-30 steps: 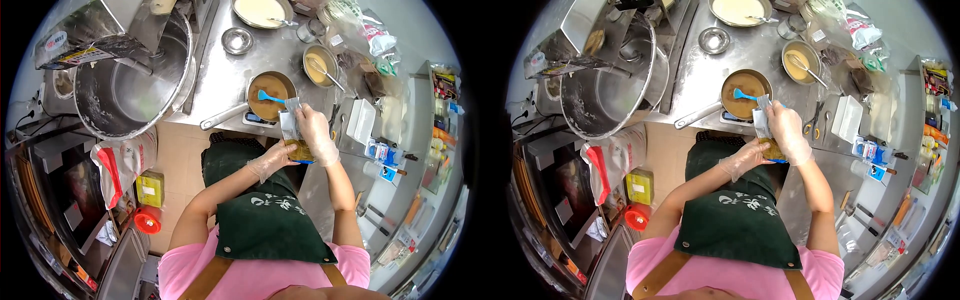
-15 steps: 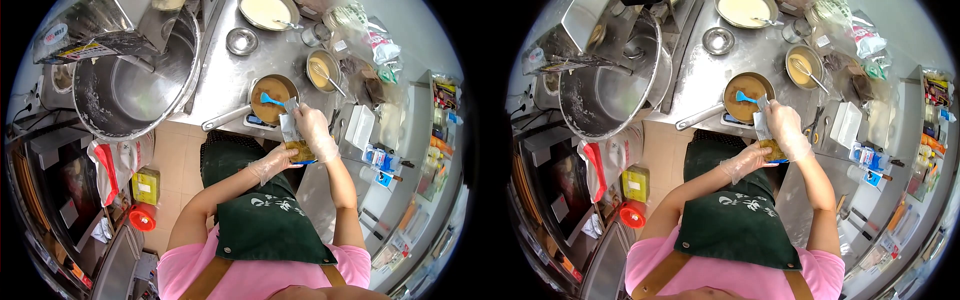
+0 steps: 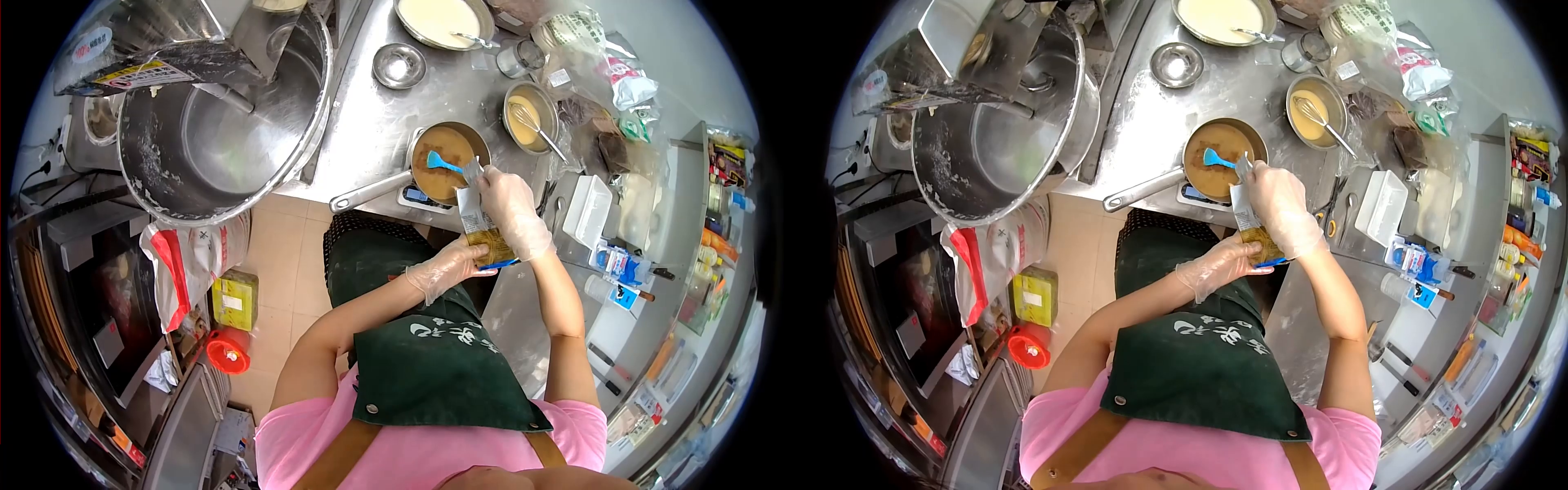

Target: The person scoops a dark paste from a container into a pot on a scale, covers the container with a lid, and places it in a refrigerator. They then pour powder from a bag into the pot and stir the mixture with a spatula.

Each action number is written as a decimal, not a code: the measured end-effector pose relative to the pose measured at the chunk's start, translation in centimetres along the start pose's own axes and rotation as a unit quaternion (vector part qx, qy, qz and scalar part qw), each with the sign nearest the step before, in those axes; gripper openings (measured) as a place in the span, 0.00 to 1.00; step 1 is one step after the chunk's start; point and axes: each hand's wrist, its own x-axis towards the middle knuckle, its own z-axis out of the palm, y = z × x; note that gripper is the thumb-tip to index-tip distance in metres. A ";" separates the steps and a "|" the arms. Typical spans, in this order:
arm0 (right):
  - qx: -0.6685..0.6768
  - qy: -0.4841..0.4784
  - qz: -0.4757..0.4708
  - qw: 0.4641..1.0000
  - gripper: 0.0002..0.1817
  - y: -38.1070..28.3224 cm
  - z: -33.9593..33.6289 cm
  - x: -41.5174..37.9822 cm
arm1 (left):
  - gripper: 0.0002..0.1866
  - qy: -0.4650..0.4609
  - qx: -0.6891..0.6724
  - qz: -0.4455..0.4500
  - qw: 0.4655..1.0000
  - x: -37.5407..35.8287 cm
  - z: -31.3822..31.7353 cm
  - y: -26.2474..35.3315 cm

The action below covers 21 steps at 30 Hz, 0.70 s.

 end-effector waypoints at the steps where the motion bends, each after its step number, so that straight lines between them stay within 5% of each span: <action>1: -0.002 -0.001 0.001 1.000 0.14 0.0 0.0 0.0 | 0.31 -0.004 -0.003 0.002 1.000 0.1 -0.1 -0.1; 11: 0.000 -0.005 -0.010 1.000 0.14 -0.4 -0.3 -0.1 | 0.30 -0.015 0.000 0.000 1.000 0.0 -0.3 -0.1; 21: 0.079 0.099 0.020 0.992 0.11 1.4 1.9 -4.1 | 0.33 0.037 0.108 0.017 0.993 0.3 -2.0 -1.1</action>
